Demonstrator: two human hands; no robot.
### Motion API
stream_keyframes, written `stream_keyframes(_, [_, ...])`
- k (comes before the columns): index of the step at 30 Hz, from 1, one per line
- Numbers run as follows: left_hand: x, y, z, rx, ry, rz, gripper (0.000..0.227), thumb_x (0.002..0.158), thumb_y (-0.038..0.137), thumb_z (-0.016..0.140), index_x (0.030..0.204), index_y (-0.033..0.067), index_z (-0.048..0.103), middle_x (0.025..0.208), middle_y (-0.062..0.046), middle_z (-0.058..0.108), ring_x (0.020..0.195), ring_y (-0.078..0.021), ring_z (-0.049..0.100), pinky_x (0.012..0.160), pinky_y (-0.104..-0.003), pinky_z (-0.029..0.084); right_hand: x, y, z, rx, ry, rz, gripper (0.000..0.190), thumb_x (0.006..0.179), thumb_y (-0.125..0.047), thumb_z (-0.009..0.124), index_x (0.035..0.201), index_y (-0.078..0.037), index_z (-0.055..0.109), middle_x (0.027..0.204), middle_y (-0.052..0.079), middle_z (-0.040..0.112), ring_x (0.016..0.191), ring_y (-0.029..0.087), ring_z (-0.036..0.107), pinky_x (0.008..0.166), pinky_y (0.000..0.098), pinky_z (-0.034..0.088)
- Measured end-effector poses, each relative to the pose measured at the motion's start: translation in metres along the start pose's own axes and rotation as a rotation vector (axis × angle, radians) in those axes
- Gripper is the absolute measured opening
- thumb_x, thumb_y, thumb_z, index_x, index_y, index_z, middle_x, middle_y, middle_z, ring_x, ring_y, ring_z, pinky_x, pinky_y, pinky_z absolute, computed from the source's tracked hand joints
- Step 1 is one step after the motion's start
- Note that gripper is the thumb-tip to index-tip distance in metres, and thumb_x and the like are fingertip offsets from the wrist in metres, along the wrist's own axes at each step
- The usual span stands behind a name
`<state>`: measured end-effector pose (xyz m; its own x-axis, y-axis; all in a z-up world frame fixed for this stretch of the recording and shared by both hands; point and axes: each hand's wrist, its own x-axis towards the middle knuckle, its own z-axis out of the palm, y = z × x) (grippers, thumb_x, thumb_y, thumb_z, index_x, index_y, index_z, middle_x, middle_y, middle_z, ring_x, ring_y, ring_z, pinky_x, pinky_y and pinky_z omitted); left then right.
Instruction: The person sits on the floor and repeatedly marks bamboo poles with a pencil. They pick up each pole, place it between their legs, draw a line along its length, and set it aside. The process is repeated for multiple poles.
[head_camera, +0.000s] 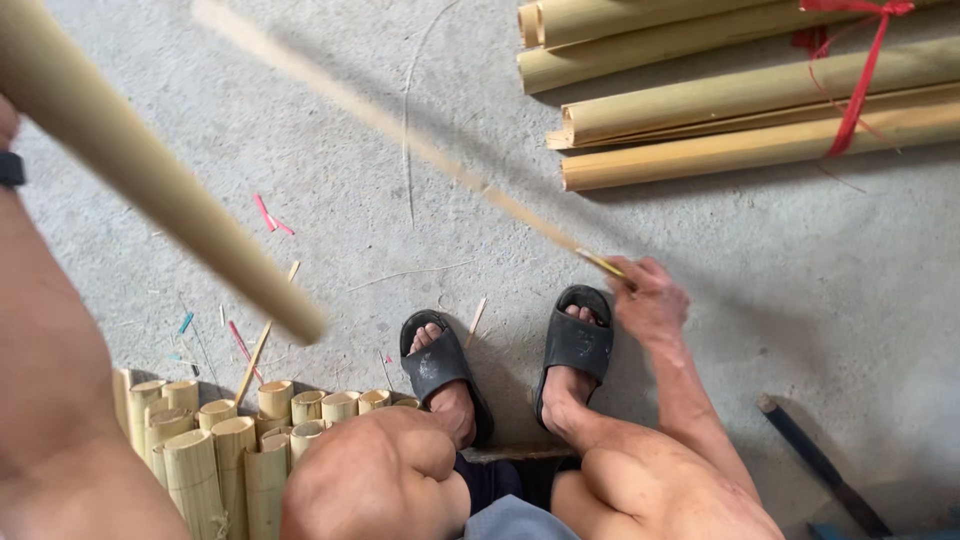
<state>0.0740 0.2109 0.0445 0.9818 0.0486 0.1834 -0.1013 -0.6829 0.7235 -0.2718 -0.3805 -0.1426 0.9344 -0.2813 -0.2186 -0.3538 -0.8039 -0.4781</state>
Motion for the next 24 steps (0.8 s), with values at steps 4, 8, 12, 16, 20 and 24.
stream_keyframes(4, [-0.043,-0.007,0.020,-0.622,-0.040,-0.208,0.021,0.089,0.023,0.079,0.102,0.0114,0.066,0.095,-0.003,0.063,0.099,-0.0215,0.061,0.089,-0.044,0.052,0.011,-0.003,-0.022,0.097,0.199,-0.101,0.029,0.091,-0.022,0.079,0.120,-0.023,0.077,0.100,0.002,0.071,0.085,0.022,0.071,0.075,0.0376,0.057])
stream_keyframes(8, [-0.129,-0.034,0.110,-0.958,-0.045,-0.589,0.018,0.093,0.027,0.074,0.101,0.0126,0.067,0.094,-0.002,0.067,0.095,-0.0192,0.062,0.084,-0.041,0.050,0.014,-0.016,-0.041,0.111,0.244,-0.164,0.028,0.092,-0.025,0.080,0.119,-0.016,0.077,0.101,0.005,0.070,0.088,0.025,0.070,0.078,0.0390,0.055])
stream_keyframes(12, [-0.231,-0.057,0.204,-0.988,-0.094,-0.894,0.027,0.084,0.026,0.079,0.104,0.0140,0.065,0.098,-0.003,0.068,0.099,-0.0220,0.065,0.088,-0.049,0.058,0.013,-0.042,-0.037,0.109,0.108,-0.153,0.033,0.088,-0.034,0.084,0.113,-0.015,0.077,0.099,0.005,0.071,0.087,0.027,0.070,0.076,0.0403,0.054])
stream_keyframes(16, [-0.302,-0.070,0.268,-1.080,-0.096,-1.045,0.040,0.075,0.034,0.086,0.102,0.0076,0.074,0.098,-0.007,0.075,0.092,-0.0219,0.071,0.080,-0.045,0.064,0.009,-0.057,-0.008,0.131,-0.036,-0.229,0.032,0.088,-0.036,0.080,0.112,-0.015,0.078,0.105,0.006,0.073,0.092,0.027,0.071,0.077,0.0395,0.055])
stream_keyframes(20, [-0.336,-0.070,0.310,-0.982,-0.070,-1.175,0.045,0.075,0.037,0.089,0.102,0.0095,0.067,0.098,-0.006,0.072,0.090,-0.0219,0.070,0.072,-0.040,0.061,0.002,-0.052,0.021,0.105,-0.144,-0.229,0.033,0.090,-0.038,0.077,0.114,-0.015,0.077,0.109,0.005,0.075,0.096,0.027,0.072,0.082,0.0381,0.056])
stream_keyframes(24, [-0.355,-0.070,0.321,-0.982,-0.229,-1.129,0.048,0.074,0.039,0.088,0.105,0.0064,0.071,0.096,-0.004,0.074,0.081,-0.0149,0.069,0.066,-0.034,0.061,0.001,-0.035,0.035,0.011,-0.244,-0.164,0.038,0.088,-0.043,0.076,0.114,-0.016,0.078,0.114,0.004,0.076,0.102,0.028,0.072,0.085,0.0384,0.056])
